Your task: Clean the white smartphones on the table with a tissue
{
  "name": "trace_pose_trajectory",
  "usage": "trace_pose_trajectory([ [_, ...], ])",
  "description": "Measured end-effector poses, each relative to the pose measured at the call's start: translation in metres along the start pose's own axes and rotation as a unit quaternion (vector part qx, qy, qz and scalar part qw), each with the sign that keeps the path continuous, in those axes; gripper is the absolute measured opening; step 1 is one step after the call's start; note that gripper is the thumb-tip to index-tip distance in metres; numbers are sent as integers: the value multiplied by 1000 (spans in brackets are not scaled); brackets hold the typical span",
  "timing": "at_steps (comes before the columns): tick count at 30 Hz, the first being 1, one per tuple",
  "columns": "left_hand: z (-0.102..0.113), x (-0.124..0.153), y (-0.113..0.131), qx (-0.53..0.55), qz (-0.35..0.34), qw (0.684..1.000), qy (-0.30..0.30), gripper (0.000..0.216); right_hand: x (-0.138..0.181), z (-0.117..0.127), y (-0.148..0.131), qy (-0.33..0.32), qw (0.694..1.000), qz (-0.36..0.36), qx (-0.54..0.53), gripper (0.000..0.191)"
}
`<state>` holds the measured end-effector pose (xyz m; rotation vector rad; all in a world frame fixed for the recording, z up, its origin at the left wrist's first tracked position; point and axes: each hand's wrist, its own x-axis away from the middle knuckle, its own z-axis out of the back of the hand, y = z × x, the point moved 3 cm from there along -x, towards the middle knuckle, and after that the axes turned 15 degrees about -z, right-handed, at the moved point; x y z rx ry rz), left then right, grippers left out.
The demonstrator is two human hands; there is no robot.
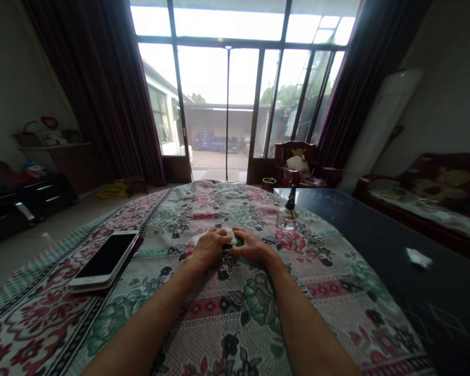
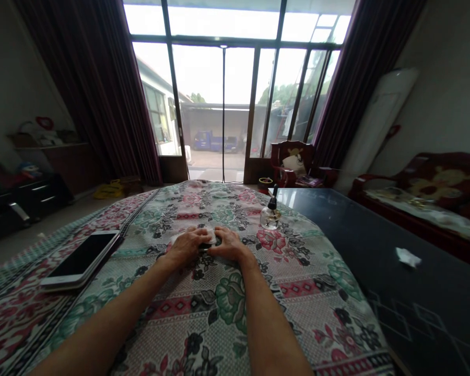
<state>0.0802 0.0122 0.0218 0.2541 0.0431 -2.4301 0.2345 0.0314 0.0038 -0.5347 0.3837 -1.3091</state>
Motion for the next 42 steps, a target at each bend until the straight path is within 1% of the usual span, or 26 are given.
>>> trace_pose_trajectory([
  [2,0,3,-4,0,-22,1000,-1,28,0,0,0,3,1000,-5,1,63],
  [4,1,12,-11,4,-46,999,-4,29,1,0,0,2,1000,-15,3,66],
  [6,3,26,-21,10,-65,998,1,29,2,0,-1,2,1000,-22,1,68],
  [8,4,44,-33,17,-70,997,15,27,2,0,-2,4,1000,-24,0,68],
  [12,1,79,-47,32,-51,996,69,31,2,0,-3,11,999,-30,-3,69],
  [15,-6,91,-50,36,-16,994,103,36,1,0,-2,15,999,-29,-4,70],
  [18,-10,89,-51,41,-2,993,112,37,1,0,-2,21,1000,-24,-4,70],
  [22,-8,83,-53,38,-37,990,133,35,1,0,-4,23,1000,-20,1,69],
  [26,-6,84,-56,34,-64,986,148,34,1,0,-5,23,999,-22,9,70],
  [31,-3,85,-56,36,-56,986,151,38,-1,-2,-3,32,999,-24,15,69],
  [35,-1,83,-55,37,-43,988,141,36,-3,-3,-2,39,999,-17,10,68],
  [42,-1,84,-55,55,-42,987,142,38,-3,-2,-2,38,999,-10,9,66],
])
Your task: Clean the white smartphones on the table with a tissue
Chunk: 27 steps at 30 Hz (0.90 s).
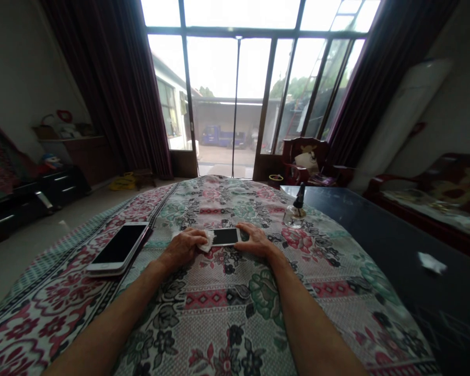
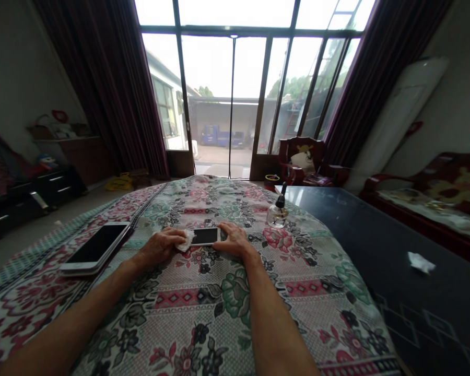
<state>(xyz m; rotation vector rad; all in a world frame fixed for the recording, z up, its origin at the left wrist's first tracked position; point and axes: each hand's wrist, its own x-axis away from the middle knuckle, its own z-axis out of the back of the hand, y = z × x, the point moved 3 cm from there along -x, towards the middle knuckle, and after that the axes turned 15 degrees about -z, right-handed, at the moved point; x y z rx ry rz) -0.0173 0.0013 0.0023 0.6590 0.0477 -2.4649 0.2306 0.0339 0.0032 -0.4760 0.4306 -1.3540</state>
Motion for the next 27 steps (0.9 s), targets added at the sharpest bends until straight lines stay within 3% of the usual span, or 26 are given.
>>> trace_pose_trajectory([
  [5,3,2,1,1,7,1000,2,40,2,1,-1,-2,1000,7,-8,66],
  [9,4,-6,2,-3,8,1000,-19,27,2,0,0,0,1000,4,-7,66],
  [12,-2,-27,8,-1,-22,999,-38,17,0,-1,2,4,1000,5,-7,66],
  [15,-15,-55,17,1,-66,996,-63,21,-2,-3,5,8,1000,12,-13,65],
  [19,-31,-76,18,16,-64,996,-66,25,-4,-5,6,9,1000,21,-11,64],
  [24,-25,-60,6,77,-25,996,-22,30,-1,-1,2,-5,1000,11,-6,65],
  [27,-10,-45,-4,109,8,993,-37,34,1,3,-1,-13,1000,5,-11,64],
])
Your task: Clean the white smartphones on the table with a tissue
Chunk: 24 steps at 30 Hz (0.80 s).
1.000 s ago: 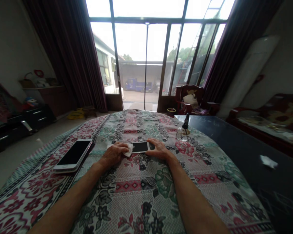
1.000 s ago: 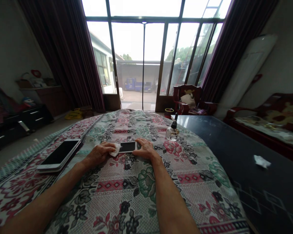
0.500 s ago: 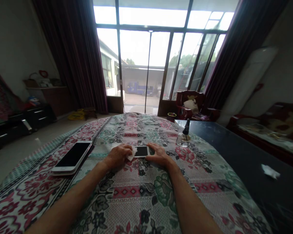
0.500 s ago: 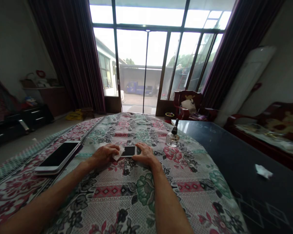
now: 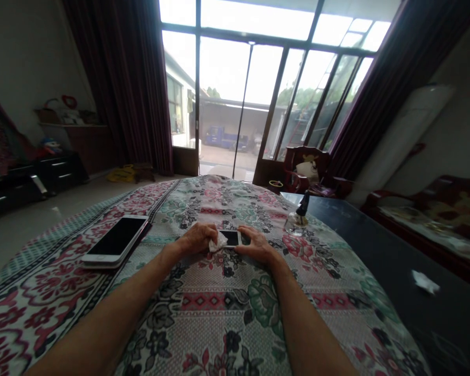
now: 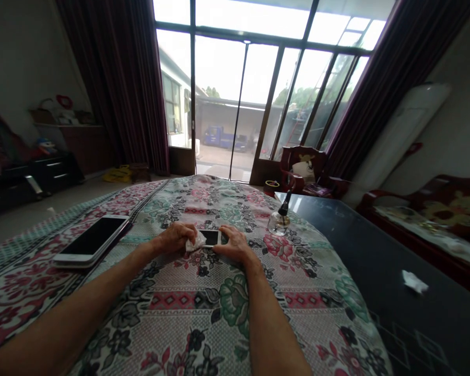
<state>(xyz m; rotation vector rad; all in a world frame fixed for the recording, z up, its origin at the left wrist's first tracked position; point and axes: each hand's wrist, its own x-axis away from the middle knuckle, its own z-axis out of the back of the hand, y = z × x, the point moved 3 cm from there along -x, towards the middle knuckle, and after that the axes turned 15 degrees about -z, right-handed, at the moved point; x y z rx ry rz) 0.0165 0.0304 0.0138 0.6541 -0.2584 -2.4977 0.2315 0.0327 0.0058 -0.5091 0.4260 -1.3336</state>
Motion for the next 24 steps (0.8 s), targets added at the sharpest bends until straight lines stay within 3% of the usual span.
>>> trace_pose_trajectory([
  [5,22,20,-11,15,46,997,-61,36,2,2,-1,-4,1000,-1,-18,63],
  [9,34,32,-23,24,60,997,-52,41,0,1,1,-3,1000,-4,-19,65],
  [11,43,35,-29,10,72,997,-18,42,0,1,1,-2,1000,-3,-20,65],
  [14,57,34,-32,-41,98,990,95,39,0,1,1,-7,1000,-4,-18,66],
  [16,56,26,-26,-58,91,984,144,38,1,2,0,-9,1000,-5,-14,67],
  [18,43,14,-13,-52,53,990,123,39,2,2,-1,-8,1000,-5,-10,67],
  [21,17,-2,6,-35,-13,999,38,42,2,1,-2,-5,1000,-6,-6,66],
  [24,6,-3,9,-41,-27,999,-19,43,2,1,-1,-3,1000,-8,-12,65],
])
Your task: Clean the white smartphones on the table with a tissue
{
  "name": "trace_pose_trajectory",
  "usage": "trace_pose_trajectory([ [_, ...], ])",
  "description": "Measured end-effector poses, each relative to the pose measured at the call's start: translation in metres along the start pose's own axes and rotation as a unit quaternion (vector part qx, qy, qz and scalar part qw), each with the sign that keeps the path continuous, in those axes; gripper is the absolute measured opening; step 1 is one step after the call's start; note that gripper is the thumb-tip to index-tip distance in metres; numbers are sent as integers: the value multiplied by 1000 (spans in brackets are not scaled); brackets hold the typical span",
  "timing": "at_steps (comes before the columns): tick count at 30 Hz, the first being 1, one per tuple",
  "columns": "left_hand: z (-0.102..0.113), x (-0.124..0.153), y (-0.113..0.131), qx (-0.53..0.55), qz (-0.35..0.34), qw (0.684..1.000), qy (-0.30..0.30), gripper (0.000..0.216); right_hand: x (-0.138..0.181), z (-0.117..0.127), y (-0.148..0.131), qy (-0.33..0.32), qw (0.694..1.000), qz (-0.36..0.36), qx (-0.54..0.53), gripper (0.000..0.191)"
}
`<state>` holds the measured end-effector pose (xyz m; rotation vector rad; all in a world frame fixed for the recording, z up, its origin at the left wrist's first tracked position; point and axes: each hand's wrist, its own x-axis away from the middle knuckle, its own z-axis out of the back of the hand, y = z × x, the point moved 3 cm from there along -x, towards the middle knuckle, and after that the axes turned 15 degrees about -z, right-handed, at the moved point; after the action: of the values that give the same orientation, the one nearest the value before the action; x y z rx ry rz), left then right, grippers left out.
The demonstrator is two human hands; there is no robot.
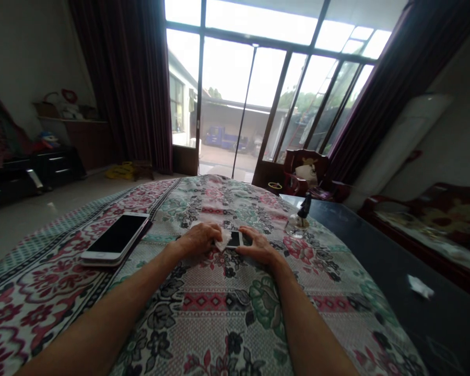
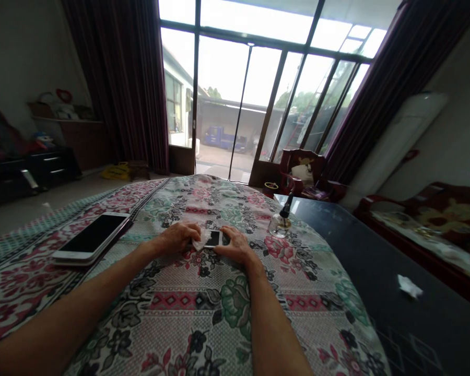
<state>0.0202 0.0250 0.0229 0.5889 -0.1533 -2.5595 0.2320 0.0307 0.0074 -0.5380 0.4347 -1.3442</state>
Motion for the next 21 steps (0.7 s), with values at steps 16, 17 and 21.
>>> trace_pose_trajectory([
  [16,16,19,-19,-106,116,987,-41,34,0,1,2,-10,999,20,-36,64],
  [17,17,20,-19,-103,122,986,-49,33,0,3,3,-17,999,18,-42,63],
  [21,20,23,-22,-93,152,983,-44,33,3,11,5,-56,997,18,-54,65],
])
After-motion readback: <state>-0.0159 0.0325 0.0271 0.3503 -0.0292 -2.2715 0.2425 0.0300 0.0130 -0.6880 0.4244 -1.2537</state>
